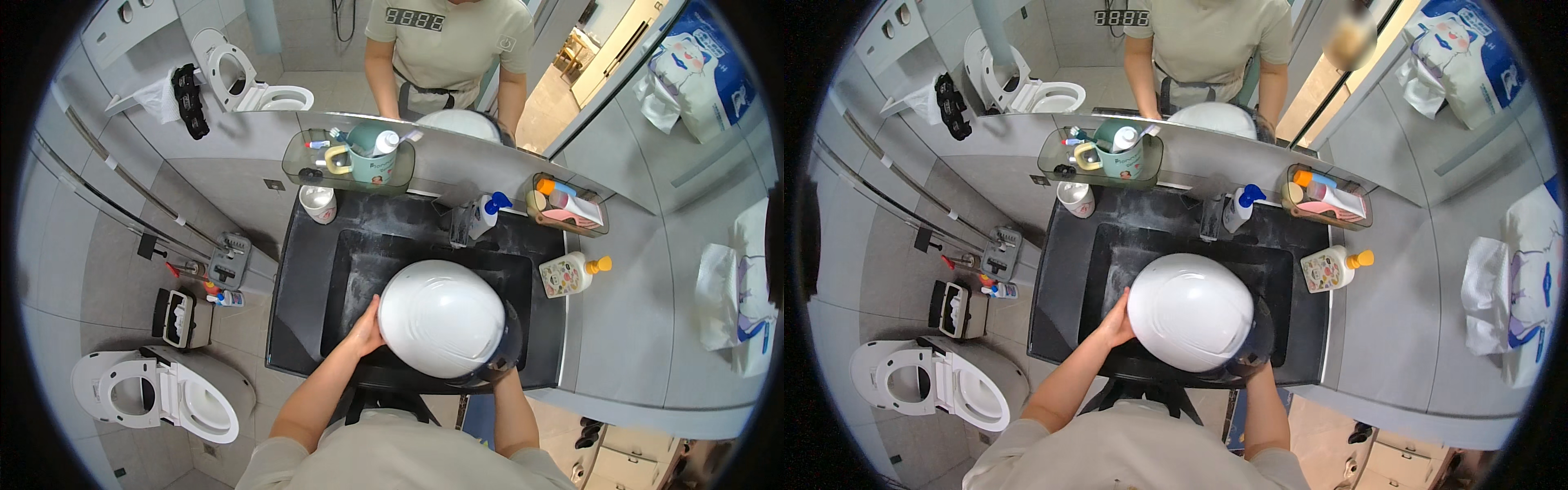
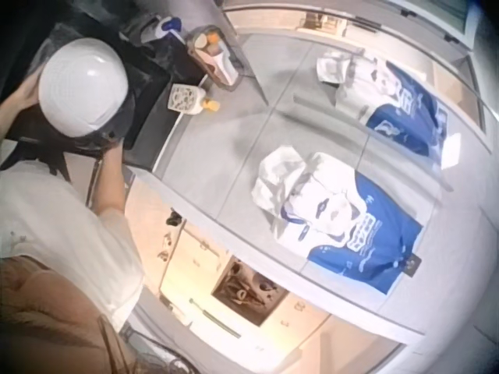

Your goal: The person cleans a white helmet in a sink by applying soap, scrubbing the exterior and visor with a brush, and rinsing it with water.

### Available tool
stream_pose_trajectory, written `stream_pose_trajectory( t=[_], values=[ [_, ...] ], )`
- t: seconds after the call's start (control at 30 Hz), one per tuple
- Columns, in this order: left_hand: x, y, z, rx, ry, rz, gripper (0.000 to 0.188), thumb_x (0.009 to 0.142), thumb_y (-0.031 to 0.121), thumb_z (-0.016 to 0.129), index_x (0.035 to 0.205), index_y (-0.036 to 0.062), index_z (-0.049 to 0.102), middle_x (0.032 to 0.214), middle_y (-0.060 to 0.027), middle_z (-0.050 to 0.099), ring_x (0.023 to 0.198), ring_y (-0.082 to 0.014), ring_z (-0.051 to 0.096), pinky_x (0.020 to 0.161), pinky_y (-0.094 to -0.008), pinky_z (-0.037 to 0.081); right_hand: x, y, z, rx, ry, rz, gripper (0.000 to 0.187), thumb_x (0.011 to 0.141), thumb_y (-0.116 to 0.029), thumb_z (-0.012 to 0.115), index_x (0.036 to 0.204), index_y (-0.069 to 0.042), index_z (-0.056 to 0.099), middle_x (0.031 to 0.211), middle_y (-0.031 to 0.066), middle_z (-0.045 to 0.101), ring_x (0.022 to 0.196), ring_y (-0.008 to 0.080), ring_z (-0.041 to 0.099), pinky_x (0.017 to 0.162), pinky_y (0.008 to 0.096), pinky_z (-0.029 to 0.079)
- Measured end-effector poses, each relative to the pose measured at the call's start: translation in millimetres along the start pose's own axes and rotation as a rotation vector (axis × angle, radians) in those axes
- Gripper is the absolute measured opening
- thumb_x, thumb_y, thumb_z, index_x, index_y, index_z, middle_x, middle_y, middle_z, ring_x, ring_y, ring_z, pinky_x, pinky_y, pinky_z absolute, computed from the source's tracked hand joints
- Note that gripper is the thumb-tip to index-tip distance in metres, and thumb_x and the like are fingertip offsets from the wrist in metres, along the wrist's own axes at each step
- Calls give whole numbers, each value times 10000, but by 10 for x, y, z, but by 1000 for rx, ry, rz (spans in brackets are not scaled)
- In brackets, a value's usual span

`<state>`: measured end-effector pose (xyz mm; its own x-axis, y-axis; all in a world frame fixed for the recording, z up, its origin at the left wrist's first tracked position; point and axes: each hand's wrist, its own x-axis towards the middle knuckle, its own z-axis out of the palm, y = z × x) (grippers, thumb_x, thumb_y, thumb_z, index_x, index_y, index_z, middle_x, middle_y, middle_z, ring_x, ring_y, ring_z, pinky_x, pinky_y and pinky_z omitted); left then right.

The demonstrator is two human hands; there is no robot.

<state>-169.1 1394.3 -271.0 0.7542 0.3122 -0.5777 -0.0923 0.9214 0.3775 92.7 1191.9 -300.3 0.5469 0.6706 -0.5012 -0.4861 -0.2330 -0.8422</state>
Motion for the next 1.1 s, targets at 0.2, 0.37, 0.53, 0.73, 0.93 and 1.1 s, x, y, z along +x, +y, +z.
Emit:
stream_pose_trajectory(
  t=[0.2, 0.37, 0.53, 0.73, 0.93, 1.1],
  values=[
    [151, 33, -381, 18, 45, 42, 741, 857, 644, 242, 1383, 123, 262, 1410, -98, 295, 1303, -266, 257, 1044, -463, 228, 842, 154, 78, 198, -30, 302, 542, 837, -349, 517, 1240, 2, 428, 1231, 138, 474, 1116, 284, 458, 942, 376, 363],
    [262, -103, -481, -64, 138, 108, 702, 875, 618, 220, 1384, 136, 262, 1405, -103, 300, 1286, -287, 289, 1040, -474, 240, 1180, 320, 74, 260, -23, 429, 580, 849, -393, 493, 1266, 1, 406, 1265, 139, 450, 1145, 289, 436, 964, 380, 343],
    [433, -303, -733, -143, 234, 133, 680, 884, 606, 225, 1382, 145, 266, 1398, -107, 309, 1281, -300, 294, 1027, -495, 255, 1341, 417, 39, 292, 20, 469, 618, 861, -436, 469, 1291, 0, 384, 1300, 140, 426, 1175, 294, 414, 987, 384, 322],
    [474, -353, -685, -98, 300, 190, 707, 867, 627, 258, 1381, 142, 266, 1397, -107, 308, 1279, -305, 293, 1014, -529, 247, 1477, 527, -75, 315, 65, 487, 666, 875, -487, 440, 1322, -1, 358, 1342, 141, 397, 1210, 300, 387, 1014, 389, 298],
    [461, -357, -617, -22, 512, 144, 723, 849, 560, 444, 1379, 106, 256, 1409, -123, 272, 1289, -310, 263, 1005, -537, 242, 1498, 204, -37, 28, 45, 509, 807, 826, -586, 444, 1374, -24, 256, 1417, 148, 275, 1299, 303, 255, 1057, 400, 220],
    [526, -327, -616, 492, 807, 224, 672, 864, 376, 556, 1349, 5, 275, 1381, -161, 307, 1254, -270, 325, 1004, -390, 291, 1462, 47, 68, -578, 310, 387, 696, 844, -535, 457, 1289, -2, 408, 1338, 199, 388, 1236, 329, 367, 1011, 363, 286]
  ],
)
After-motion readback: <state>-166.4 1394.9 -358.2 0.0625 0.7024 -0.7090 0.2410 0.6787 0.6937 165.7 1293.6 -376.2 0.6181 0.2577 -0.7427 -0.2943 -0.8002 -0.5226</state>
